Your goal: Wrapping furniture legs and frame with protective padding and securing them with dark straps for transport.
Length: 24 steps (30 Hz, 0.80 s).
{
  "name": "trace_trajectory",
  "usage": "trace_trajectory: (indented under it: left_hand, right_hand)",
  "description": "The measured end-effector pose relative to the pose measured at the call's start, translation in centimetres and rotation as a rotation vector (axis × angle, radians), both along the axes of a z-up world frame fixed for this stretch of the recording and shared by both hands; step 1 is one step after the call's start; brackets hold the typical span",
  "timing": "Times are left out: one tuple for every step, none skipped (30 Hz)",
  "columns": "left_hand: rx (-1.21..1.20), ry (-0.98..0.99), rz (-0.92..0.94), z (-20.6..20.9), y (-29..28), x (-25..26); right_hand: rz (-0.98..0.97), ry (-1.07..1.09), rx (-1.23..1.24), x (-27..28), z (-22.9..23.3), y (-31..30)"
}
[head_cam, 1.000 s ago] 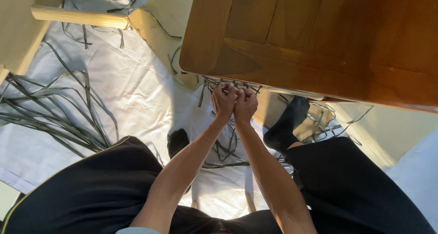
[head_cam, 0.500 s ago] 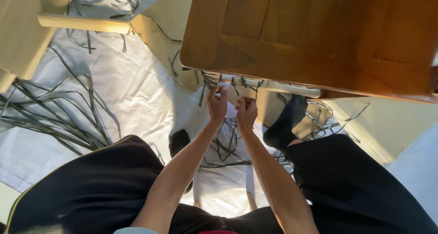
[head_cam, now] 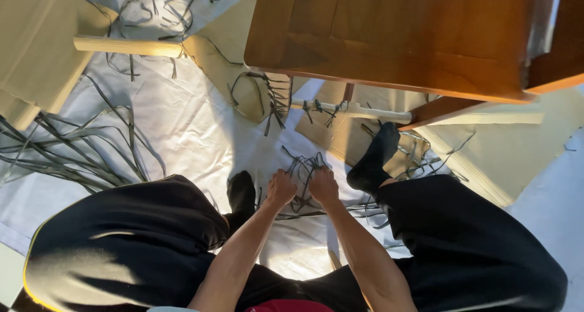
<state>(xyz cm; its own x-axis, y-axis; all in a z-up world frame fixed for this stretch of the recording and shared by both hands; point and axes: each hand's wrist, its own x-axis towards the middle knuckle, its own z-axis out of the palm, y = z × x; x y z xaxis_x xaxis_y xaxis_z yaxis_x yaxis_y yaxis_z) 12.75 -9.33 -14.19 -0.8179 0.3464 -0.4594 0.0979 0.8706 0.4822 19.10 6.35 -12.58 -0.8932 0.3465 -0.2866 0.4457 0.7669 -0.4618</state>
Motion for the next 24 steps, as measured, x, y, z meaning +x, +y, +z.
trace_trajectory:
  left_hand:
    - [0.004,0.011,-0.004,-0.1,0.0,0.2]
    - [0.068,0.065,0.026,-0.2,0.0,0.5]
    - [0.131,0.117,0.055,-0.3,-0.1,0.8]
    - [0.135,0.127,0.049,0.4,-0.1,1.1]
    - [0.227,0.175,0.141,1.1,0.0,1.3]
    - [0.321,0.223,0.233,1.8,0.0,1.5]
    - [0.324,0.23,0.232,3.0,0.4,1.3]
    - [0.395,0.232,0.312,4.1,0.8,1.3]
    - [0.467,0.233,0.391,5.2,1.1,1.2]
    - [0.472,0.24,0.39,6.1,1.4,1.2]
    - [0.592,0.279,0.362,7.0,1.7,0.9]
    - [0.711,0.318,0.332,8.0,2.1,0.7]
    - [0.715,0.323,0.331,8.5,2.5,0.4]
    - [0.81,0.268,0.344,9.1,2.9,0.1]
    - [0.908,0.215,0.354,9.6,3.4,-0.3]
    - [0.914,0.223,0.35,10.0,3.4,-1.1]
    - [1.036,0.215,0.355,10.3,3.3,-1.5]
    - [1.159,0.206,0.36,10.5,3.2,-1.8]
    - [1.158,0.204,0.357,10.5,2.7,-2.4]
    - [1.171,0.267,0.39,10.5,2.2,-3.0]
    - [1.18,0.33,0.429,10.5,1.6,-3.5]
    - [1.177,0.328,0.433,10.1,0.6,-3.4]
    - [1.267,0.267,0.531,9.8,-0.1,-3.9]
    - [1.356,0.203,0.63,9.7,-0.8,-4.4]
  right_hand:
    - [-0.004,0.011,0.004,0.2,-0.8,0.1]
    - [-0.019,0.001,-0.002,0.4,-1.7,0.3]
    - [-0.036,-0.01,-0.011,0.7,-2.5,0.3]
    - [-0.041,0.0,-0.008,0.7,-1.4,0.4]
    - [-0.07,0.006,-0.034,0.6,-0.2,0.5]
    - [-0.099,0.011,-0.06,0.4,1.0,0.7]
    - [-0.098,0.019,-0.058,0.1,1.5,0.9]
    - [-0.12,0.061,-0.088,-0.2,2.1,1.1]
    - [-0.141,0.103,-0.119,-0.4,2.6,1.3]
    - [-0.141,0.112,-0.116,-1.0,2.1,1.5]
    - [-0.142,0.21,-0.185,-1.8,1.6,1.8]
    - [-0.142,0.309,-0.254,-2.7,1.2,2.1]
    - [-0.14,0.315,-0.253,-3.2,0.5,2.2]
    - [-0.153,0.355,-0.529,-3.7,-0.2,2.3]
    - [-0.162,0.394,-0.805,-4.4,-0.9,2.5]
    - [-0.158,0.403,-0.802,-4.5,1.0,2.4]
    - [-0.111,0.383,-0.974,-4.0,2.8,2.2]
    - [-0.062,0.36,-1.146,-3.6,4.4,1.9]
    - [-0.065,0.362,-1.146,-3.0,5.5,1.9]
    - [0.023,0.383,-1.061,-2.5,6.5,1.8]
    - [0.112,0.397,-0.978,-1.9,7.5,1.7]
    - [0.111,0.393,-0.981,-1.4,7.8,2.3]
    - [0.192,0.476,-0.842,-1.5,8.4,3.1]
    - [0.272,0.555,-0.7,-1.6,9.0,4.0]
